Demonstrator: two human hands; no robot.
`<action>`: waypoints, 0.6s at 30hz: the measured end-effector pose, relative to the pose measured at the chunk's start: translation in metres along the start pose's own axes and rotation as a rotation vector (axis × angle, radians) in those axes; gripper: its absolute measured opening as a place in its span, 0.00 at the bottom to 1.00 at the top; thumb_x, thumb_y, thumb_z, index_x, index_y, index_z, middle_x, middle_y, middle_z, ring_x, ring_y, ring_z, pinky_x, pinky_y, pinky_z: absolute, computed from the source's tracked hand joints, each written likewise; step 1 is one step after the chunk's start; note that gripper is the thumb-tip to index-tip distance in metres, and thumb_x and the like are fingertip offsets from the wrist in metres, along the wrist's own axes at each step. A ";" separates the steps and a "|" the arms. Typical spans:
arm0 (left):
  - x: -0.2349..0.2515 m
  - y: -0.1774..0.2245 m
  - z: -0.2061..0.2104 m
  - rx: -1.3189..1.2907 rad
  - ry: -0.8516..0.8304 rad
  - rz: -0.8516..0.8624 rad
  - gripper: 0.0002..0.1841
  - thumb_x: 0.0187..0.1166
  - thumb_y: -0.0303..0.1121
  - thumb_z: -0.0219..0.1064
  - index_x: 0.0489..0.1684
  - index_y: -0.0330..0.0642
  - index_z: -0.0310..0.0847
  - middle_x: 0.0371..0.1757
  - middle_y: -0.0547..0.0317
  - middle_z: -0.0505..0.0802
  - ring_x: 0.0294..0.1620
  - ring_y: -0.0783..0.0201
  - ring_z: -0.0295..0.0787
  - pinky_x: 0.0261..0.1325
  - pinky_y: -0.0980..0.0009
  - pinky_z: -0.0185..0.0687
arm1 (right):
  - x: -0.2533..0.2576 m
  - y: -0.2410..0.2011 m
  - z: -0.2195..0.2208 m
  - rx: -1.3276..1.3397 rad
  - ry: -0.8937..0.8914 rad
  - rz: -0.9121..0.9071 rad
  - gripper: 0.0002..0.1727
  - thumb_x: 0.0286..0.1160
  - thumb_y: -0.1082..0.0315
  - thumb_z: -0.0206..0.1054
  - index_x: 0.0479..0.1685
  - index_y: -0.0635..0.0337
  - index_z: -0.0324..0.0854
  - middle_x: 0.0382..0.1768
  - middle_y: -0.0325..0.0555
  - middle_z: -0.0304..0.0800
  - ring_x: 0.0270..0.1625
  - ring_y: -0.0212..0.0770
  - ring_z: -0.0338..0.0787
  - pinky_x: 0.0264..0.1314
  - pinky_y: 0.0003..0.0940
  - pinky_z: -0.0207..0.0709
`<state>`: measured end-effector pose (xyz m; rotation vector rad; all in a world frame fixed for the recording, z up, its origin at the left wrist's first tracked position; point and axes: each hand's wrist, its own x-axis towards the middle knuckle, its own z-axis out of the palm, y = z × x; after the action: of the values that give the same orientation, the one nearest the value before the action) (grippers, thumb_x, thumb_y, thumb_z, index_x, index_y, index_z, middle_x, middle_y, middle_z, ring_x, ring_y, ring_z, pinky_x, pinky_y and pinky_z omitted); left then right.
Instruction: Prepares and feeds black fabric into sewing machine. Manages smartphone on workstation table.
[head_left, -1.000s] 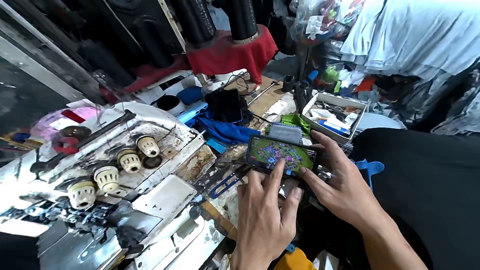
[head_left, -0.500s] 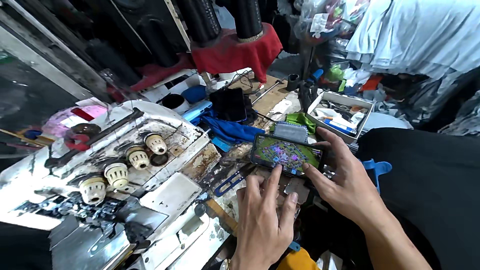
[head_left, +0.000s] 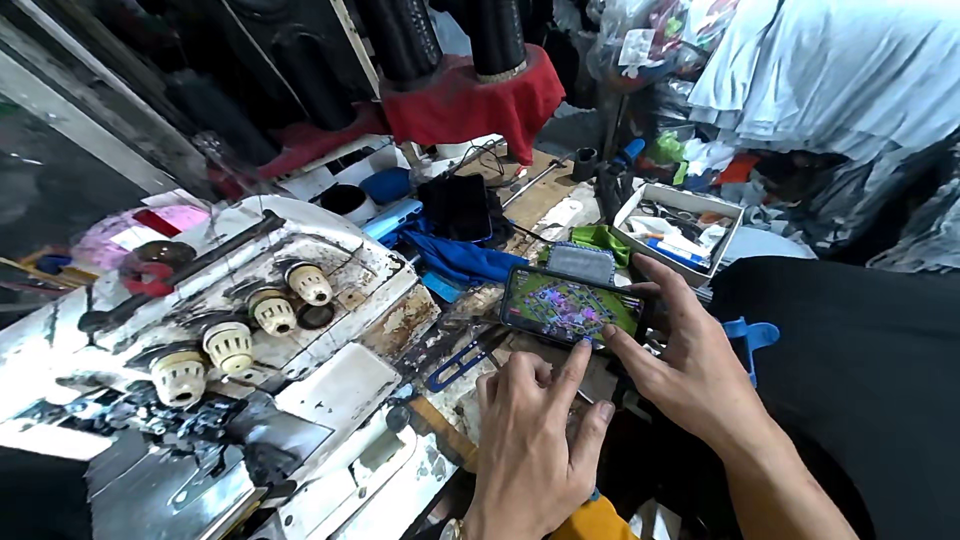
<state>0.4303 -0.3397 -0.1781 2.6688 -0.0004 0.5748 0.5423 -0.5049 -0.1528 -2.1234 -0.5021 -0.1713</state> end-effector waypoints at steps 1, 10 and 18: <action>0.000 0.000 0.000 0.005 -0.006 0.002 0.29 0.84 0.64 0.52 0.83 0.75 0.75 0.50 0.62 0.82 0.51 0.63 0.76 0.59 0.54 0.69 | 0.000 0.000 0.000 0.001 0.001 -0.001 0.43 0.71 0.48 0.69 0.91 0.39 0.60 0.69 0.37 0.83 0.58 0.36 0.89 0.52 0.42 0.88; 0.002 0.002 0.001 0.026 -0.013 -0.007 0.29 0.84 0.65 0.50 0.82 0.74 0.76 0.49 0.62 0.82 0.50 0.64 0.76 0.59 0.54 0.68 | -0.001 0.002 0.000 0.008 -0.006 -0.001 0.43 0.71 0.47 0.68 0.91 0.38 0.59 0.68 0.36 0.83 0.56 0.34 0.89 0.51 0.41 0.88; 0.001 -0.001 -0.001 -0.046 0.018 -0.029 0.29 0.84 0.65 0.51 0.82 0.73 0.77 0.48 0.62 0.82 0.47 0.65 0.76 0.56 0.57 0.71 | -0.001 0.003 0.001 0.013 0.006 -0.002 0.43 0.70 0.46 0.69 0.90 0.38 0.61 0.67 0.35 0.84 0.54 0.32 0.90 0.49 0.39 0.89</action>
<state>0.4311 -0.3381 -0.1776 2.6149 0.0299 0.5829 0.5424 -0.5057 -0.1561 -2.1096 -0.5006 -0.1747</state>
